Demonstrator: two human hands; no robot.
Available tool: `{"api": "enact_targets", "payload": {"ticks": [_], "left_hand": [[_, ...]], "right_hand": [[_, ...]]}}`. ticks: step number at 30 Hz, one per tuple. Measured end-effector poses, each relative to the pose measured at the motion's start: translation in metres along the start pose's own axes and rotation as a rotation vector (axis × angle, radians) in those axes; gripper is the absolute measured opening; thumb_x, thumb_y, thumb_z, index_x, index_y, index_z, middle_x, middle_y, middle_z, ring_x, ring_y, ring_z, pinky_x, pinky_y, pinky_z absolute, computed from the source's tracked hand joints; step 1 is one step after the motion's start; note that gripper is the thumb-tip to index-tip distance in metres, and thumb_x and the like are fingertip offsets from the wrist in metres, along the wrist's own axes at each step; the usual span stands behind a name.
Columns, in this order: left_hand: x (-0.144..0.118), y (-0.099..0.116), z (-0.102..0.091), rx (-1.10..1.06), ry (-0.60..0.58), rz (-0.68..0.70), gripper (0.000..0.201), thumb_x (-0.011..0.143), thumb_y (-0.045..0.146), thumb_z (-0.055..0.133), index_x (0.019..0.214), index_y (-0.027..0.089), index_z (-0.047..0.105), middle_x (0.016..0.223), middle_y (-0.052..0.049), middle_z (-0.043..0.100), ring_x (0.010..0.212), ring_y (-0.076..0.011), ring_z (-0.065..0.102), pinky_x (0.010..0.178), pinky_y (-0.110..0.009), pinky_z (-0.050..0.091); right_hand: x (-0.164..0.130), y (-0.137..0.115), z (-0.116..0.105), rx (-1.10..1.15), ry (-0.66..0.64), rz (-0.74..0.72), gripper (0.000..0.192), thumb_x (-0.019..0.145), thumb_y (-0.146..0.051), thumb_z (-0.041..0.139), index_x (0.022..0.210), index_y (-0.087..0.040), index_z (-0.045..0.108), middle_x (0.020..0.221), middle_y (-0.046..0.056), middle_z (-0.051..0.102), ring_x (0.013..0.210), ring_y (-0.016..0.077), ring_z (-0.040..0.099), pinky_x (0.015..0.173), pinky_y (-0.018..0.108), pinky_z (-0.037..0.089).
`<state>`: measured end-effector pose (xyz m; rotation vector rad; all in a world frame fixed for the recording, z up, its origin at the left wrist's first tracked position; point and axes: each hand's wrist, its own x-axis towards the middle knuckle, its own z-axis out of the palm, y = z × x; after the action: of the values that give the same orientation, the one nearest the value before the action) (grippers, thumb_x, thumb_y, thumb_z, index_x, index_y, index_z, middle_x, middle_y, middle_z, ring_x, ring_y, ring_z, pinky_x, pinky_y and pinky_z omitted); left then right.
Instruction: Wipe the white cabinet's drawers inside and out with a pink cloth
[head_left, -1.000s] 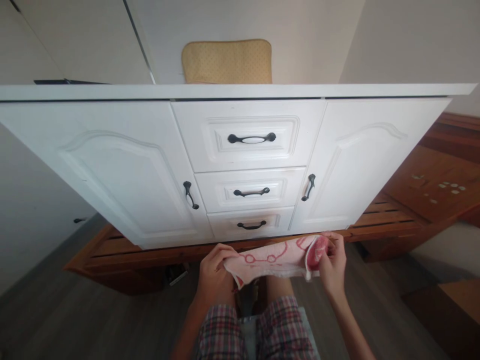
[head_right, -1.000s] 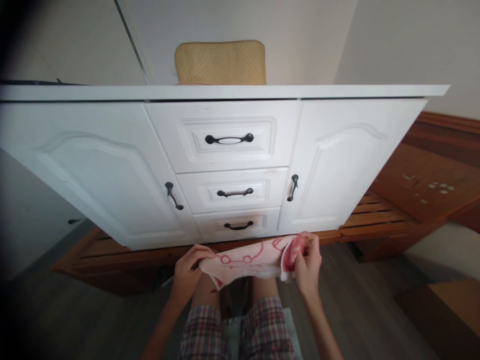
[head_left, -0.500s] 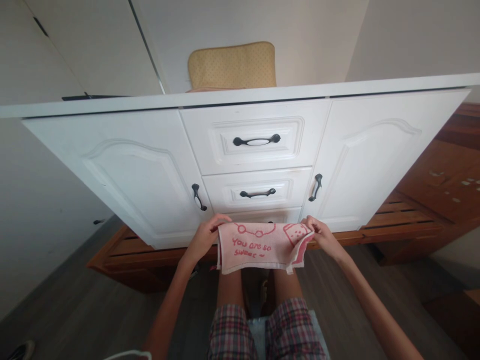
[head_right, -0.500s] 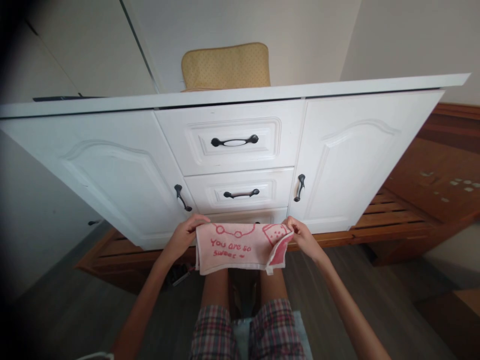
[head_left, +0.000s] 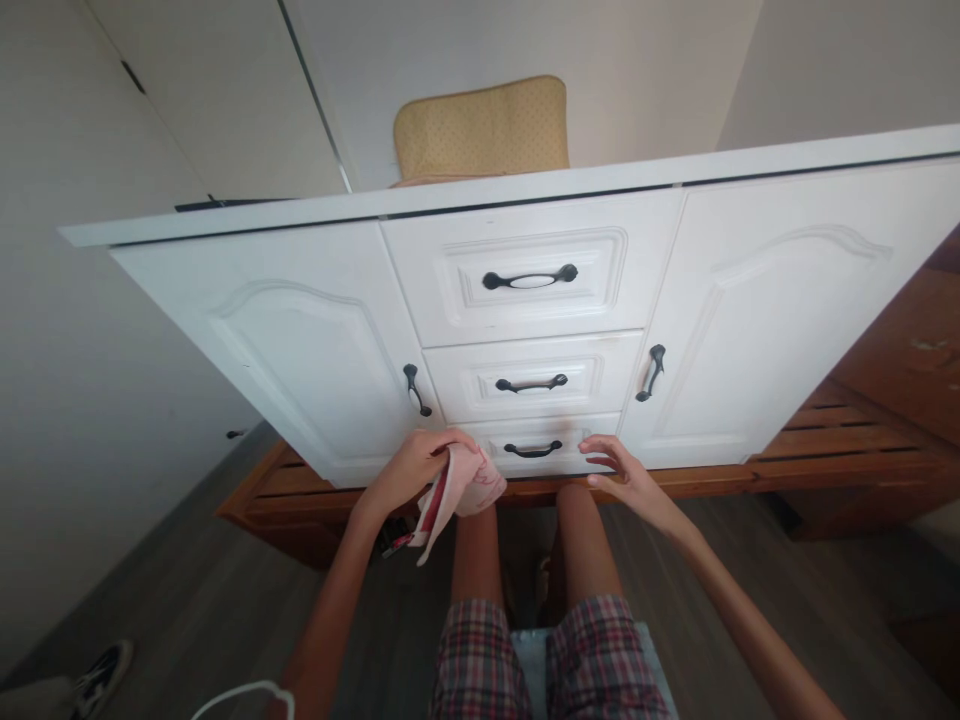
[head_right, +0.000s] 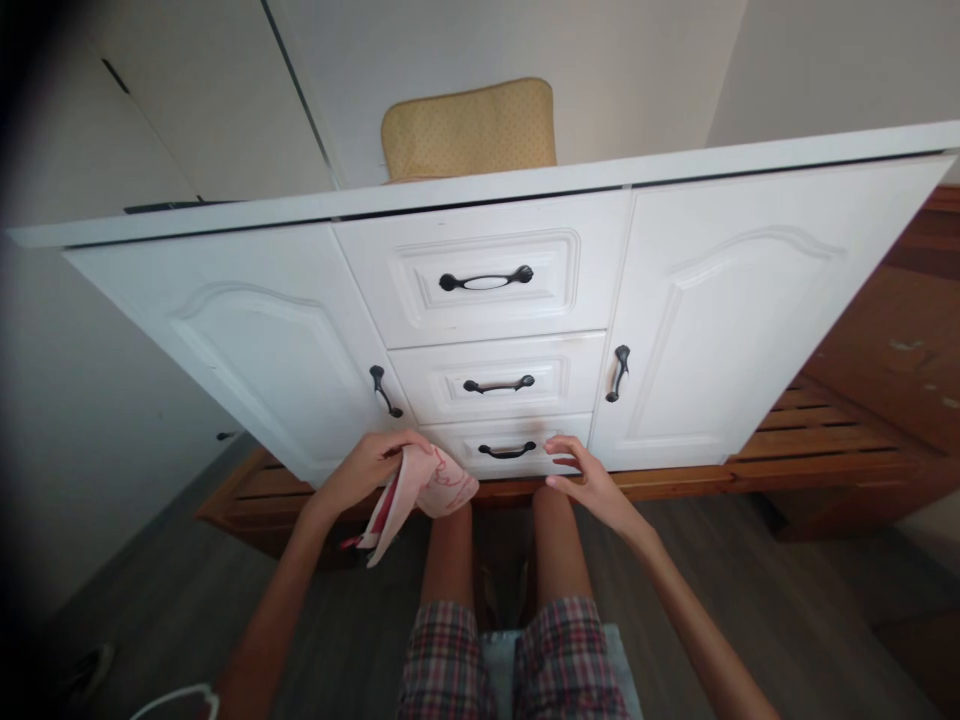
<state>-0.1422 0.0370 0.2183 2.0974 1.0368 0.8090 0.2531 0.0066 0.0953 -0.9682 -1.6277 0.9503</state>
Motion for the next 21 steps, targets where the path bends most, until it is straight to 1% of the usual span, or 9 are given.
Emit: {"api": "enact_targets", "payload": {"ticks": [4,6,9,12,13,15,16,18,21], "left_hand": [[0.001,0.025,-0.004,-0.013,-0.189,0.106,0.031,0.098,0.015,0.048,0.091,0.024,0.077,0.101,0.000,0.081,0.096,-0.0173,0.073,0.093,-0.026,0.051],[-0.002,0.031,-0.009,-0.037,-0.212,0.116,0.030,0.100,0.019,0.048,0.085,0.024,0.074,0.100,-0.002,0.078,0.097,-0.0184,0.072,0.094,-0.028,0.051],[-0.010,0.031,-0.019,-0.066,-0.196,0.060,0.030,0.102,0.030,0.052,0.078,0.024,0.070,0.093,-0.004,0.074,0.093,-0.0210,0.069,0.092,-0.031,0.053],[-0.022,0.029,-0.029,-0.131,-0.210,-0.002,0.036,0.098,0.040,0.058,0.066,0.024,0.062,0.091,-0.006,0.072,0.087,-0.0229,0.066,0.084,-0.034,0.055],[-0.026,0.029,-0.031,-0.153,-0.216,-0.014,0.038,0.096,0.041,0.060,0.062,0.024,0.059,0.092,-0.006,0.071,0.086,-0.0230,0.065,0.083,-0.035,0.055],[-0.032,0.028,-0.036,-0.188,-0.225,-0.028,0.042,0.096,0.041,0.061,0.058,0.024,0.054,0.092,-0.006,0.070,0.084,-0.0219,0.063,0.081,-0.034,0.054],[-0.034,0.028,-0.037,-0.199,-0.230,-0.031,0.044,0.097,0.041,0.061,0.057,0.024,0.053,0.092,-0.005,0.068,0.083,-0.0211,0.062,0.081,-0.033,0.053],[-0.037,0.026,-0.040,-0.209,-0.246,-0.042,0.044,0.101,0.044,0.058,0.062,0.023,0.058,0.092,-0.004,0.065,0.085,-0.0202,0.061,0.083,-0.032,0.052],[-0.038,0.019,-0.042,-0.214,-0.277,-0.068,0.039,0.105,0.051,0.055,0.081,0.024,0.070,0.102,-0.005,0.065,0.096,-0.0216,0.063,0.091,-0.032,0.052]], "right_hand": [[0.003,0.010,0.052,-0.041,-0.225,0.018,0.084,0.086,-0.055,0.088,0.159,-0.033,0.054,0.167,0.010,0.053,0.156,0.0327,0.048,0.132,0.055,0.036],[0.004,0.010,0.076,-0.065,-0.304,0.042,0.094,0.080,-0.057,0.093,0.162,-0.032,0.053,0.168,0.012,0.053,0.156,0.0363,0.047,0.133,0.059,0.033],[0.008,0.009,0.101,-0.028,-0.337,0.062,0.093,0.076,-0.058,0.095,0.157,-0.028,0.061,0.161,0.013,0.059,0.151,0.0378,0.053,0.130,0.059,0.036],[0.010,0.007,0.105,0.122,-0.282,0.057,0.094,0.069,-0.056,0.099,0.152,-0.027,0.064,0.158,0.013,0.062,0.144,0.0357,0.058,0.124,0.053,0.043],[0.010,0.008,0.102,0.164,-0.292,0.066,0.090,0.069,-0.057,0.098,0.147,-0.026,0.068,0.151,0.013,0.066,0.137,0.0345,0.062,0.119,0.050,0.049],[0.009,0.009,0.096,0.189,-0.373,0.103,0.066,0.072,-0.059,0.095,0.124,-0.022,0.078,0.121,0.008,0.077,0.108,0.0288,0.070,0.097,0.041,0.058],[0.006,0.010,0.093,0.177,-0.412,0.129,0.053,0.075,-0.059,0.092,0.109,-0.021,0.080,0.103,0.005,0.076,0.094,0.0245,0.068,0.085,0.035,0.058],[0.000,0.014,0.088,0.135,-0.426,0.167,0.042,0.078,-0.058,0.090,0.087,-0.019,0.076,0.082,0.000,0.067,0.078,0.0180,0.058,0.070,0.028,0.050],[-0.009,0.020,0.081,0.114,-0.319,0.173,0.043,0.075,-0.055,0.093,0.082,-0.019,0.071,0.078,-0.002,0.060,0.075,0.0154,0.052,0.068,0.026,0.043]]}}
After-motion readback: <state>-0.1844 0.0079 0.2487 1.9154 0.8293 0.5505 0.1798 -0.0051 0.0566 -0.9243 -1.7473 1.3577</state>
